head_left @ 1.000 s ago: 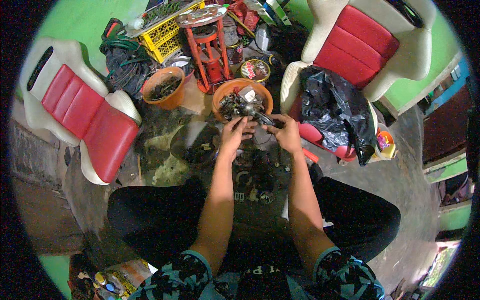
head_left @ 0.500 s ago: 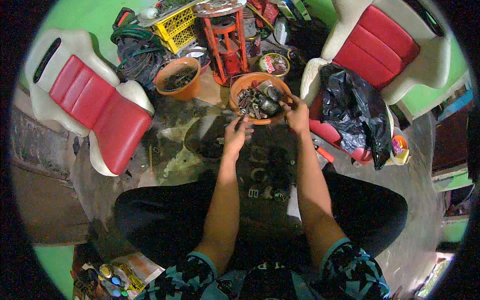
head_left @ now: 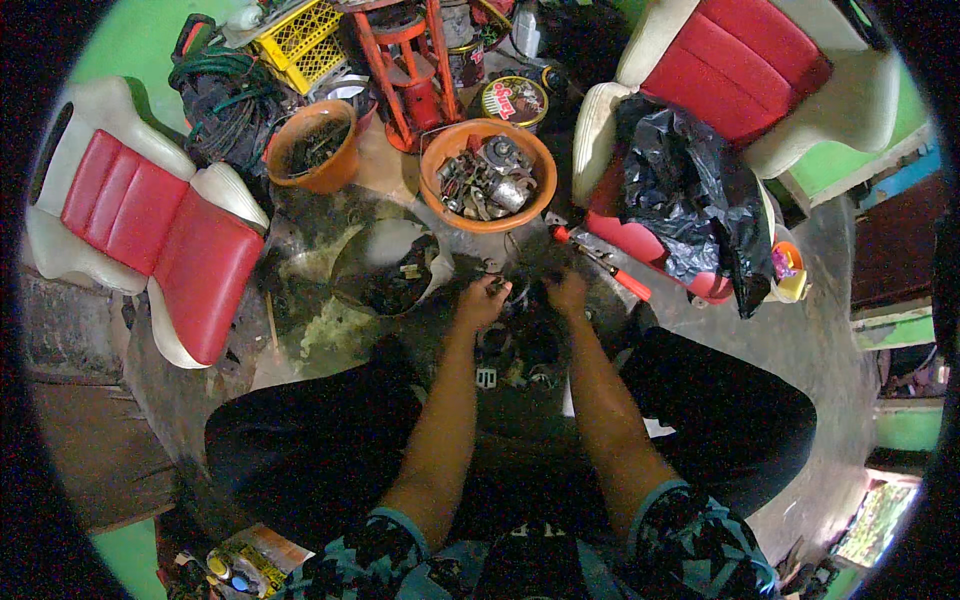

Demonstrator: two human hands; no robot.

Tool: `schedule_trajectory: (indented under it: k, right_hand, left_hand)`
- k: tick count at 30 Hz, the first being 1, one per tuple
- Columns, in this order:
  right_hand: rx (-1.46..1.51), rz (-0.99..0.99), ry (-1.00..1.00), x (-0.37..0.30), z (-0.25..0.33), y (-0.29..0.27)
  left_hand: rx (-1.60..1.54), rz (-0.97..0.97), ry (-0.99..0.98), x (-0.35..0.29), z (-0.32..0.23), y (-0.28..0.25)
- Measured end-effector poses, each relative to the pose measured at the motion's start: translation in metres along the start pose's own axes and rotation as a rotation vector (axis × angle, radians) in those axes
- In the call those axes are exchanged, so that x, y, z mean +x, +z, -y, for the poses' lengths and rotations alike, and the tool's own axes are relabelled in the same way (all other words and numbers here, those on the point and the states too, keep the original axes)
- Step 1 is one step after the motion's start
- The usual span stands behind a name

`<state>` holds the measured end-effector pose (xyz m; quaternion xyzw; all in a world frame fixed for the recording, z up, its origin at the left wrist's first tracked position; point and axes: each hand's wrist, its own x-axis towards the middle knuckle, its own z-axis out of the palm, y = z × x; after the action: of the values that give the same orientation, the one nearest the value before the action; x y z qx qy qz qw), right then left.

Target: The person cleans and handles components of a mechanical part by hand while sitting on the floor, then stands up to retrieve and inspect a blue hose with clips.

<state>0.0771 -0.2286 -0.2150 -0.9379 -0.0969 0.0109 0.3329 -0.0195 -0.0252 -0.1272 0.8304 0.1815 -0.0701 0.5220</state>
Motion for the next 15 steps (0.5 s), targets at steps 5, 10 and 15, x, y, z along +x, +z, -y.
schedule_trajectory:
  k: [5, 10, 15]
  right_hand:
    - [-0.112, 0.147, 0.105, 0.021, -0.006, 0.025]
    - [-0.166, 0.197, 0.192, 0.034, 0.002, 0.026]
    - [-0.265, 0.481, 0.189, 0.038, 0.054, 0.007]
  left_hand:
    - [0.029, -0.095, -0.001, 0.009, 0.008, 0.004]
    - [0.013, -0.153, -0.066, 0.007, 0.000, 0.000]
    - [-0.093, -0.189, -0.102, 0.009, -0.006, -0.001]
